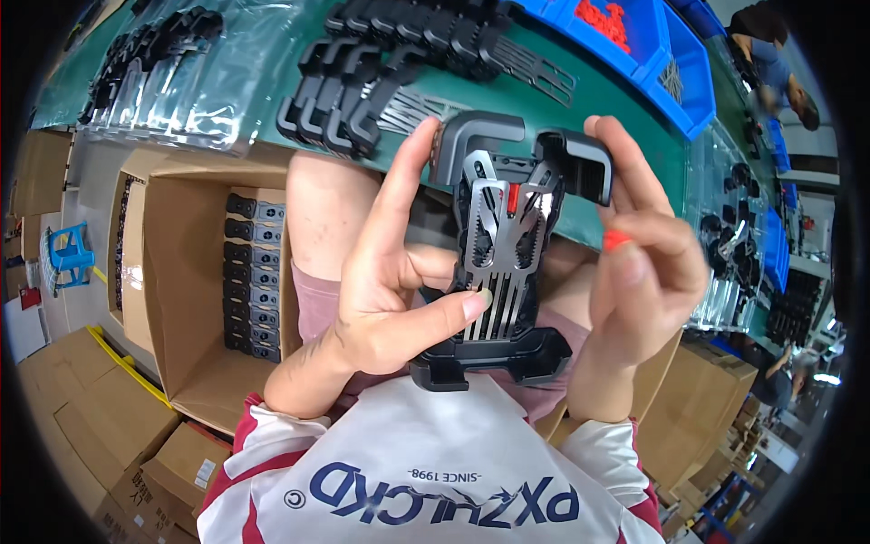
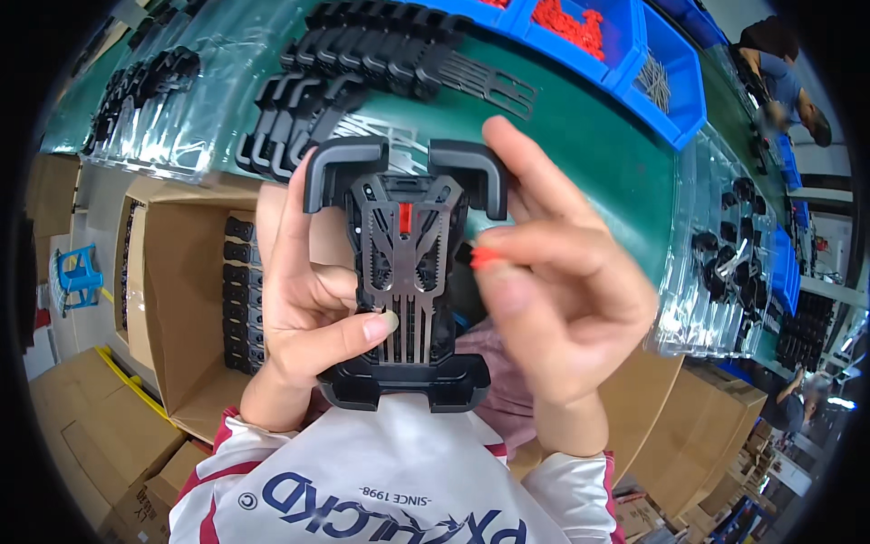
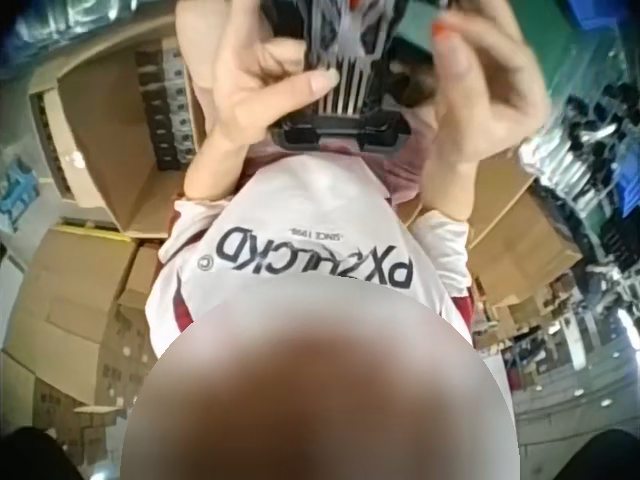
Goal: Assembling phone holder brackets by attaching metal clips and plastic parts.
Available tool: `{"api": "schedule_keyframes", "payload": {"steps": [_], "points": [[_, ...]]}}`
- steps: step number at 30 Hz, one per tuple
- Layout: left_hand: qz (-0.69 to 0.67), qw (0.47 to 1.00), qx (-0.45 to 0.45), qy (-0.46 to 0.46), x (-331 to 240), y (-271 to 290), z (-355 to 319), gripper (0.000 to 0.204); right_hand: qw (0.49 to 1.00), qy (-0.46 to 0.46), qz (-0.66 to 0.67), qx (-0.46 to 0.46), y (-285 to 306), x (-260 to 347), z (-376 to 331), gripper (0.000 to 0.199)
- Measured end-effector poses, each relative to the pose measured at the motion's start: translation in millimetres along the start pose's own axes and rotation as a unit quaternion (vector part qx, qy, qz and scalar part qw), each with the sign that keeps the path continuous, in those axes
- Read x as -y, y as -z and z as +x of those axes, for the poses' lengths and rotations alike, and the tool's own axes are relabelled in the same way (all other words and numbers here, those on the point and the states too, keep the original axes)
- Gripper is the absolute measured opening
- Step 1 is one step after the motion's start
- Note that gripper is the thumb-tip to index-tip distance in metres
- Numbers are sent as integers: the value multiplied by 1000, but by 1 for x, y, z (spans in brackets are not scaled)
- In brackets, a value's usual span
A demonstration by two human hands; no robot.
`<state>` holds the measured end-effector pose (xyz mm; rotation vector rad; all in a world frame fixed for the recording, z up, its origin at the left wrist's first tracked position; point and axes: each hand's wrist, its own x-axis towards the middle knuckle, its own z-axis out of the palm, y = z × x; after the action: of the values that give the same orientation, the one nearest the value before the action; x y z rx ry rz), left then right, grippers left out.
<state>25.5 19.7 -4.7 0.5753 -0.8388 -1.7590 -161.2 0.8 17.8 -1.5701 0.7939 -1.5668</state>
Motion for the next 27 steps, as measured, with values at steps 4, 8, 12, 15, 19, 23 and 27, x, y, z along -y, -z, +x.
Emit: {"api": "schedule_keyframes", "payload": {"steps": [4, 8, 12, 15, 19, 23, 27], "points": [[16, 1000, -15, 15, 5, -9, -2, 106, 995, -6, -103, -7, -4, 8, -7, 13], [22, 998, 7, 52, 6, -9, -5, 105, 953, 83, -285, 63, 3, 11, -2, 12], [72, 995, 55, 32, 12, -5, -7, 104, 907, 139, -371, 139, 2, 11, 0, 13], [73, 995, 61, 16, 16, -4, -7, 104, 899, 143, -384, 154, 2, 14, -1, 15], [78, 995, 65, -2, 18, -4, -7, 103, 891, 145, -395, 168, 2, 17, -2, 16], [81, 995, 63, -9, 19, -5, -9, 103, 892, 138, -396, 170, 1, 20, -3, 17], [85, 995, 57, -16, 21, -7, -10, 103, 892, 95, -410, 166, 0, 24, 0, 18]]}}
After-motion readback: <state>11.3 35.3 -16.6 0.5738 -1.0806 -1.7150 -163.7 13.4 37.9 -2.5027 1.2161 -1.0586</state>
